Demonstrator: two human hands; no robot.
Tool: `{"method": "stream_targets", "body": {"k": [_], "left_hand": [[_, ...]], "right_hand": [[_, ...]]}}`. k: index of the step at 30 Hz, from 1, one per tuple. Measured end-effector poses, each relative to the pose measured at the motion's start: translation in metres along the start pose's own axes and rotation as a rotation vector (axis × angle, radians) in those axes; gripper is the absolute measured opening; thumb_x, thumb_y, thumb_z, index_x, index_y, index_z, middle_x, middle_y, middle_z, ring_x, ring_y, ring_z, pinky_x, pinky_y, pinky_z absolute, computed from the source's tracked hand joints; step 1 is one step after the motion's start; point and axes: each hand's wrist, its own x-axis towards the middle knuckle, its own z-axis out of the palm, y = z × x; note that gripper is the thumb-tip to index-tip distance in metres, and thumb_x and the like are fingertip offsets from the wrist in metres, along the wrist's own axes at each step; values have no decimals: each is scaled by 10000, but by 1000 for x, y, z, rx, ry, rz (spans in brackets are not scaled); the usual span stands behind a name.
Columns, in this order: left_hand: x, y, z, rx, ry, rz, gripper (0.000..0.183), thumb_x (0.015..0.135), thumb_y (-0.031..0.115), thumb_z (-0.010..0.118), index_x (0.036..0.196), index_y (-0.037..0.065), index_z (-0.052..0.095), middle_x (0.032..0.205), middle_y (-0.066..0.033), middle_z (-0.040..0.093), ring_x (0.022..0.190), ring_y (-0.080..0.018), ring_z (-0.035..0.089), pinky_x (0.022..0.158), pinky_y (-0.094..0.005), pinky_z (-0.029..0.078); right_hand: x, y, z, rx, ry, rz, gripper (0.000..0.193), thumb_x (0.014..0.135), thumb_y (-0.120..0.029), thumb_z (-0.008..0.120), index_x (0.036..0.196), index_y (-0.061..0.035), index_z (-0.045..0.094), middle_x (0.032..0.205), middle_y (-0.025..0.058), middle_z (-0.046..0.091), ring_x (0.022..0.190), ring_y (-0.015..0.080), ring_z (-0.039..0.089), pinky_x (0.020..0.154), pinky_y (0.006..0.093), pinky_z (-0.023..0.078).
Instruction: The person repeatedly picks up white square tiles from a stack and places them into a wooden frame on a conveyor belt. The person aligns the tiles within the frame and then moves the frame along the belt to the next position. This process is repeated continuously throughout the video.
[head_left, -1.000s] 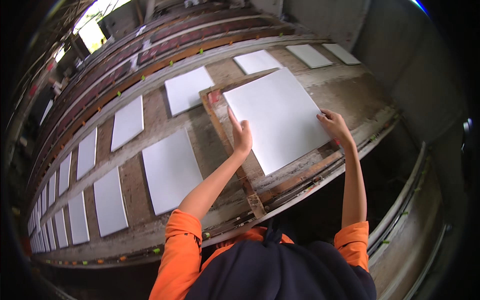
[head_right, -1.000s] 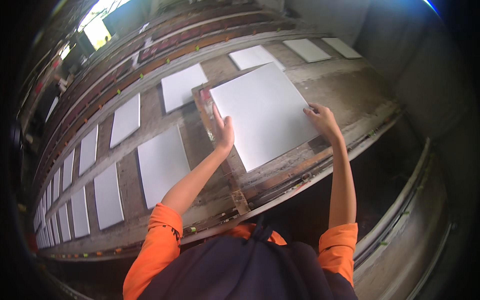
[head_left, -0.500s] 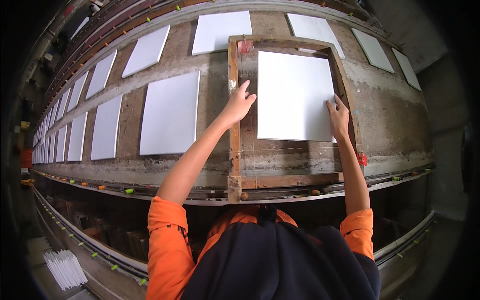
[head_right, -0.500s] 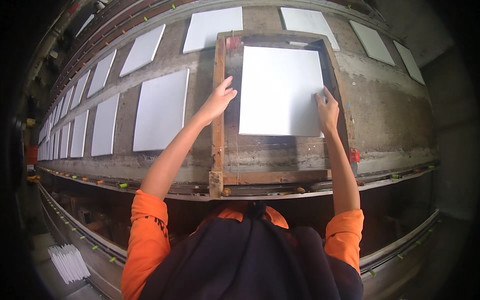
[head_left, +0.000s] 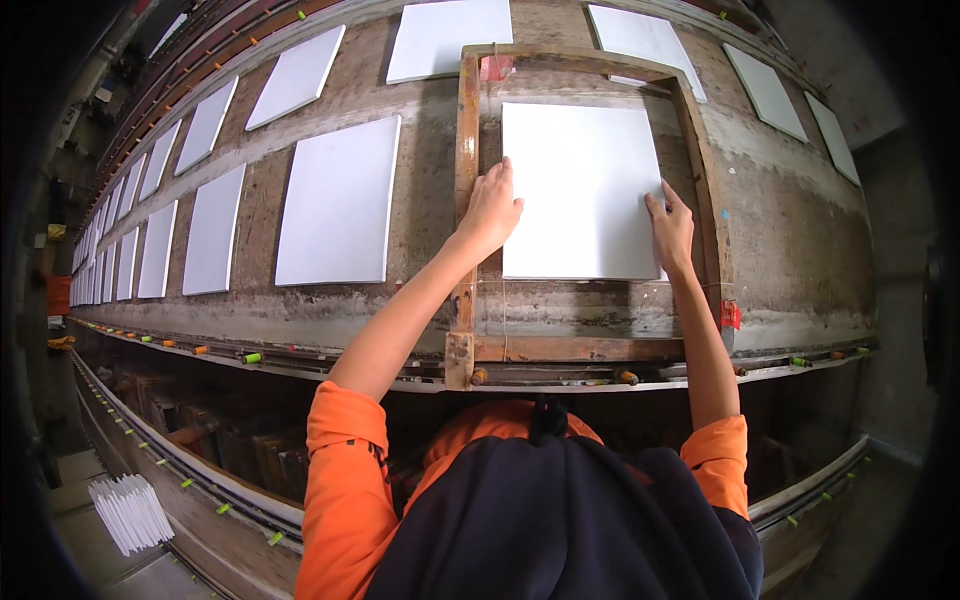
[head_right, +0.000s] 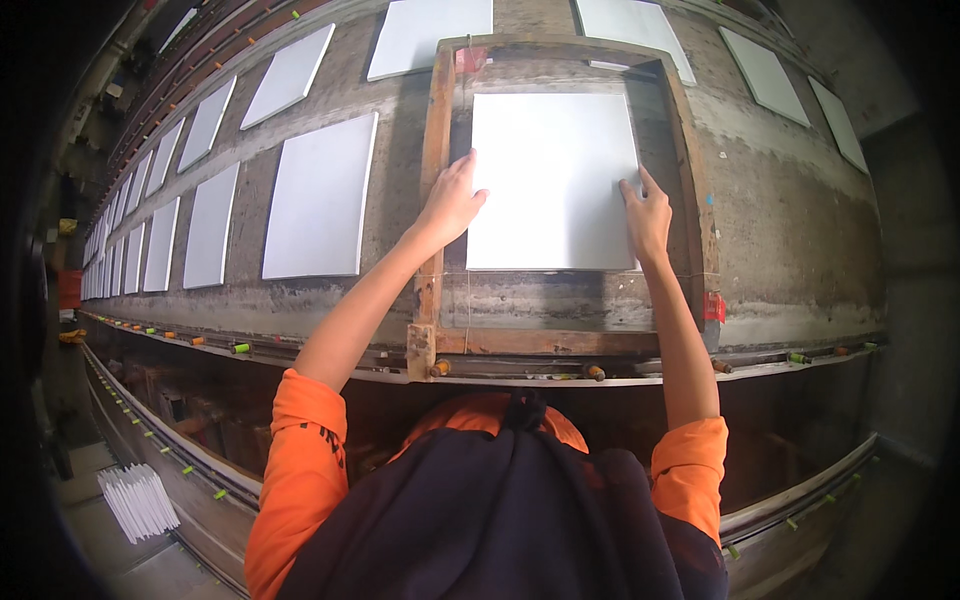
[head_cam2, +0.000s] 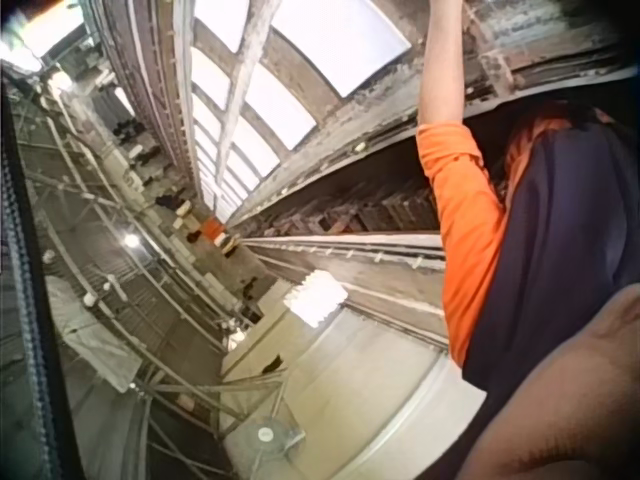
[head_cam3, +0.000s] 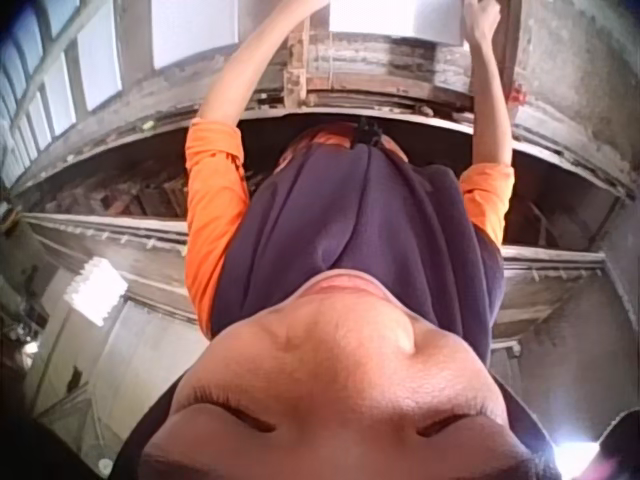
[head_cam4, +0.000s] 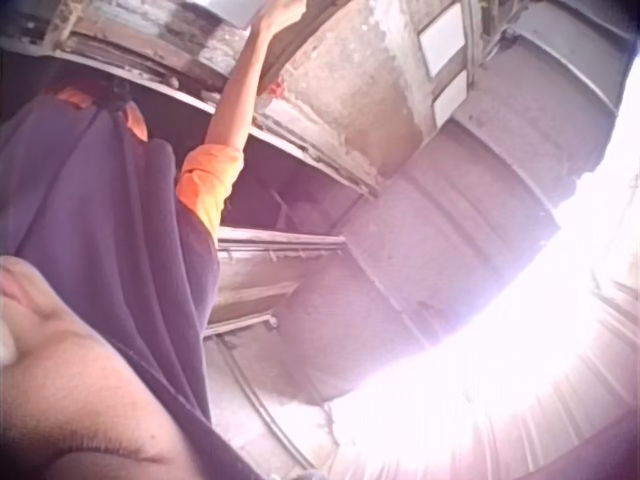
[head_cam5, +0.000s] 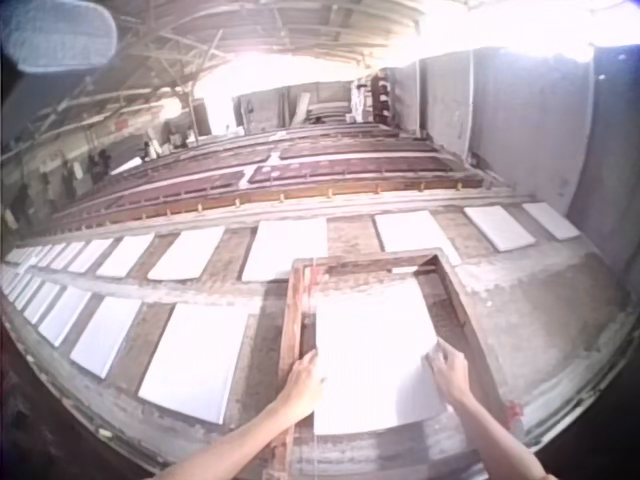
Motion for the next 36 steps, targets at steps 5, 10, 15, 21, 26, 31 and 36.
{"method": "stream_targets", "body": {"k": [5, 10, 15, 21, 26, 31, 36], "left_hand": [[2, 4, -2, 29, -35, -13, 690, 797, 140, 603, 1340, -84, 240, 1311, -238, 392, 1210, -370, 381, 1033, -401, 316], [1, 7, -1, 17, -108, -58, 740, 793, 156, 612, 1352, -89, 193, 1334, -239, 361, 1240, -363, 340, 1049, -397, 297], [-9, 8, 5, 50, -96, -71, 773, 789, 149, 611, 1356, -102, 149, 1337, -275, 326, 1236, -385, 329, 1055, -400, 284], [-8, 8, 2, 35, -109, -75, 778, 782, 142, 615, 1358, -95, 149, 1331, -278, 319, 1249, -389, 311, 1069, -396, 268], [-7, 15, 4, 113, -165, -83, 749, 778, 141, 624, 1355, -79, 200, 1355, -276, 266, 1270, -384, 274, 1068, -423, 264], [-6, 13, 4, 199, -265, -96, 682, 843, 185, 556, 1341, -109, 193, 1377, -314, 149, 1274, -451, 208, 1054, -468, 265], [-12, 39, 18, 185, -312, -172, 1142, 740, 683, 499, 1336, -160, 10, 1382, -379, -45, 1295, -512, 17, 1043, -532, 218]], "right_hand": [[-2, -5, 2, -21, 6, 27, 480, 835, -220, 587, 1246, 0, 476, 1179, 256, 525, 1150, 345, 485, 954, 368, 383], [-1, 0, 0, -4, -6, 19, 483, 832, -217, 591, 1245, 4, 474, 1188, 258, 517, 1156, 345, 479, 959, 368, 379], [-5, -3, 1, -58, -13, 11, 483, 837, -225, 584, 1249, 0, 470, 1187, 246, 522, 1140, 349, 491, 950, 367, 386], [-6, -4, 5, -76, 9, 6, 491, 833, -240, 587, 1246, -2, 473, 1167, 234, 541, 1113, 342, 515, 933, 359, 399], [-8, 4, 4, -48, 19, 5, 495, 825, -237, 596, 1235, 13, 476, 1161, 234, 543, 1107, 330, 521, 921, 353, 405], [-4, 6, 11, -210, 67, -170, 472, 824, -202, 600, 1216, 30, 473, 1076, 280, 542, 1000, 399, 537, 868, 398, 429], [-6, 16, 11, -335, 75, -286, 433, 850, -177, 564, 1205, 29, 427, 1009, 271, 466, 983, 394, 444, 858, 430, 394]]}}
